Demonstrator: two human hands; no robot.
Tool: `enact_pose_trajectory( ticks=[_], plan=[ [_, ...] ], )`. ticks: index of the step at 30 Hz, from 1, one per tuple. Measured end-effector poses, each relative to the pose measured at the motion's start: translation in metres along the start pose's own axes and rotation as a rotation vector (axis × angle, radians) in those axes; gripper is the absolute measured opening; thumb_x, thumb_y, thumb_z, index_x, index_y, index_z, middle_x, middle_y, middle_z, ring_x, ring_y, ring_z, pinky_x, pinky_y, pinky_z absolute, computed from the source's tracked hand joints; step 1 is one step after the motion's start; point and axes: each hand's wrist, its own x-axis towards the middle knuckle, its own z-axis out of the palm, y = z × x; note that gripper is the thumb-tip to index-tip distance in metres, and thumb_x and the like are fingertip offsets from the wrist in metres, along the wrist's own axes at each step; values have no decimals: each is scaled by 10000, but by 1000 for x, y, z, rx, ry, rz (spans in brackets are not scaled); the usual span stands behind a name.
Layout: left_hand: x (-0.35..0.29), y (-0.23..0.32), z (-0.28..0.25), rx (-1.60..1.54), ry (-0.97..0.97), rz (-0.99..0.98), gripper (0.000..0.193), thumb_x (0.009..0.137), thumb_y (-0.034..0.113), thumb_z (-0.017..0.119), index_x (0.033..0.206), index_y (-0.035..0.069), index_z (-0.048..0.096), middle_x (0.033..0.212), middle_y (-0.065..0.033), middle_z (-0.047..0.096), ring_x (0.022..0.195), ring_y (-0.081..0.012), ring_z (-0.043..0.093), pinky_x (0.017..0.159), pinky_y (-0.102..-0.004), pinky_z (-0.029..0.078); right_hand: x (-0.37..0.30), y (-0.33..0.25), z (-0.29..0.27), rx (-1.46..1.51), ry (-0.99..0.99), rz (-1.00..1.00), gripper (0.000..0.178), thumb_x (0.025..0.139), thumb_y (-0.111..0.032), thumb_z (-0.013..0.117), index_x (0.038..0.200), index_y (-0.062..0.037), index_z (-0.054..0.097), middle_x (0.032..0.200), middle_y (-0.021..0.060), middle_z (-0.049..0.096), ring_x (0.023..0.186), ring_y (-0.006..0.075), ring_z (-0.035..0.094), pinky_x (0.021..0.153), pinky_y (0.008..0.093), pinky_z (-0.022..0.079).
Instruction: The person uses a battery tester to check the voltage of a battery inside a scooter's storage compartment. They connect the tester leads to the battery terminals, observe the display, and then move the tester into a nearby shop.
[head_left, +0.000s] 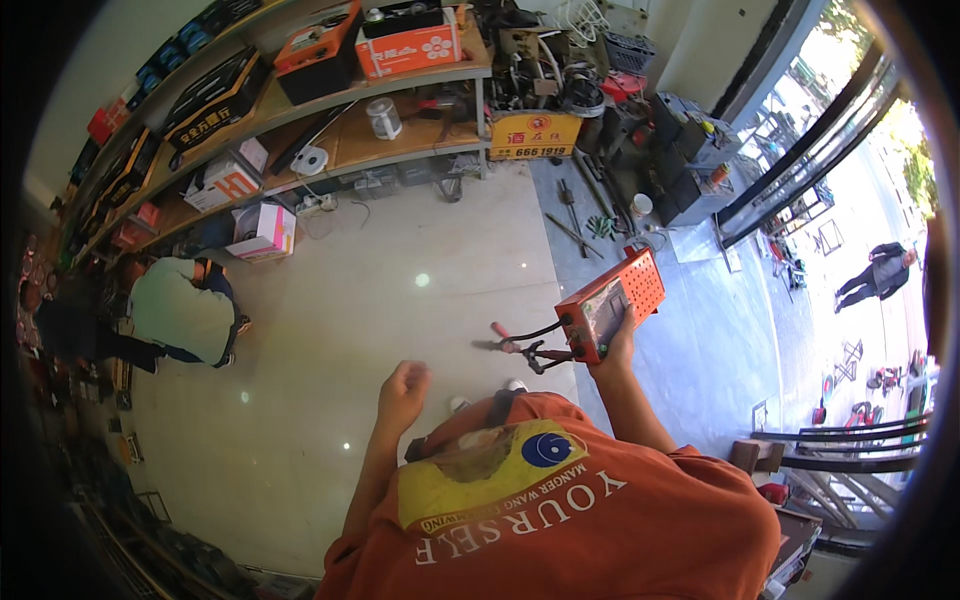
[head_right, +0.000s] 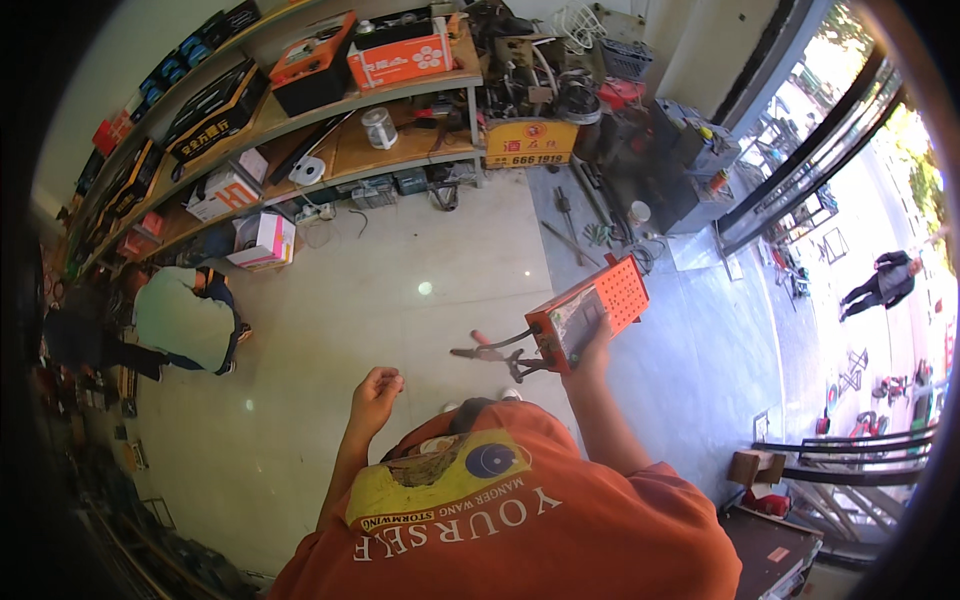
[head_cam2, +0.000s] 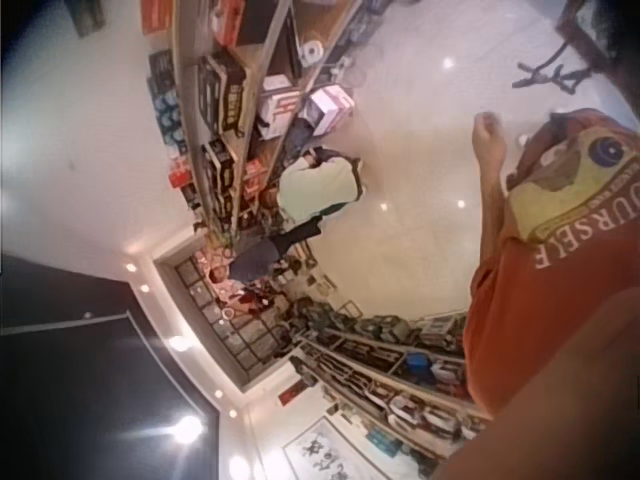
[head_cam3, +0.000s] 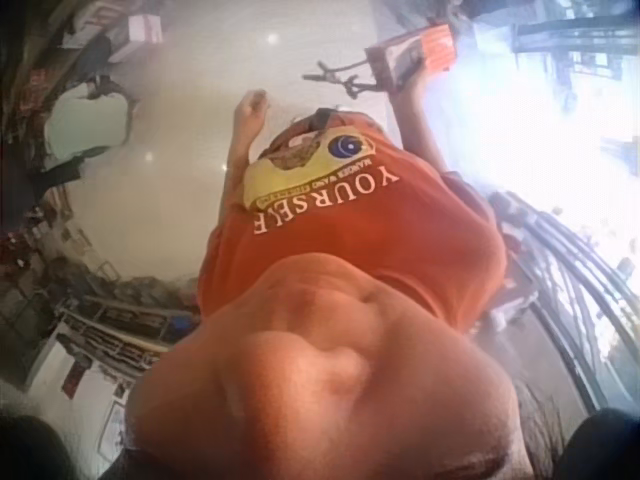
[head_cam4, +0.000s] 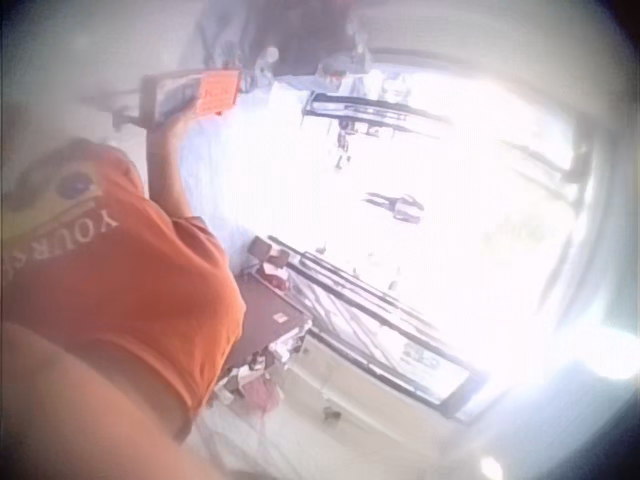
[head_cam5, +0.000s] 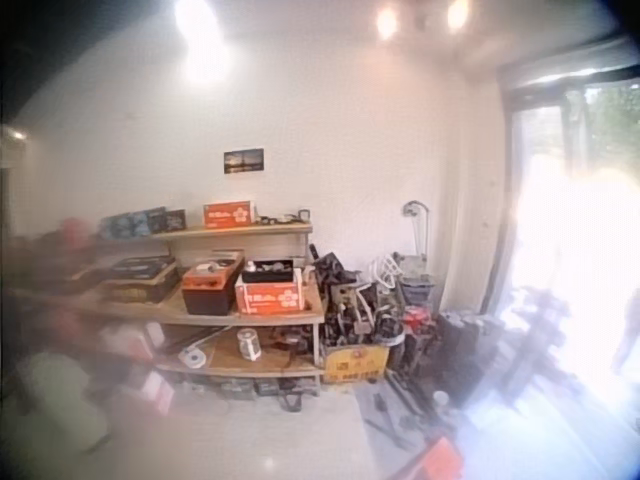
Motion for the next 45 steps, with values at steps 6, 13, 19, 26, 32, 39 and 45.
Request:
enact_pose_trajectory(
  ticks=[6,13,19,26,32,39,45],
  plan=[
    [-1,28,25,102,-87,-52,302,936,236,666,1117,-1,618,946,-97,689,869,-171,660,802,-313,528,9,-10,-32,51,-75,-41,585,1021,-549,354,1423,-130,417,1338,106,533,1155,302,579,984,474,490],
    [-7,26,42,232,-247,-9,311,922,253,660,1121,16,623,987,-146,707,909,-244,688,814,-349,538,51,-20,-74,131,202,-124,542,973,-562,491,1233,-94,572,1111,106,670,928,284,690,800,434,581],
    [8,9,56,140,-309,-115,350,930,248,648,1145,-25,605,1045,-164,683,969,-234,657,864,-367,516,24,-46,-65,9,352,-96,632,940,-581,530,1270,-43,542,1118,94,631,969,223,651,857,361,520],
    [46,49,91,260,-458,31,365,934,245,641,1162,-36,597,1054,-175,680,994,-244,654,873,-369,513,7,-84,-97,250,386,-271,550,959,-568,505,1218,-90,585,1133,107,649,991,260,665,844,415,570],
    [62,89,109,216,-474,139,342,938,241,638,1149,-27,605,1044,-170,684,967,-249,669,856,-358,525,13,-86,-138,336,396,-376,533,985,-549,466,1234,-87,561,1145,96,659,976,268,679,848,445,575],
    [57,75,115,368,-484,157,371,924,301,666,1143,8,608,1047,-128,693,949,-219,679,829,-347,544,24,-72,-179,288,75,-395,548,957,-565,498,1250,-102,532,1131,80,650,969,278,665,836,436,581],
    [14,79,84,341,-409,-27,414,933,360,634,1180,30,592,1112,-152,678,1023,-261,665,874,-355,532,-8,-73,-87,65,173,-53,675,964,-666,307,1378,-151,445,1031,103,647,738,277,659,533,378,554]
  ],
)
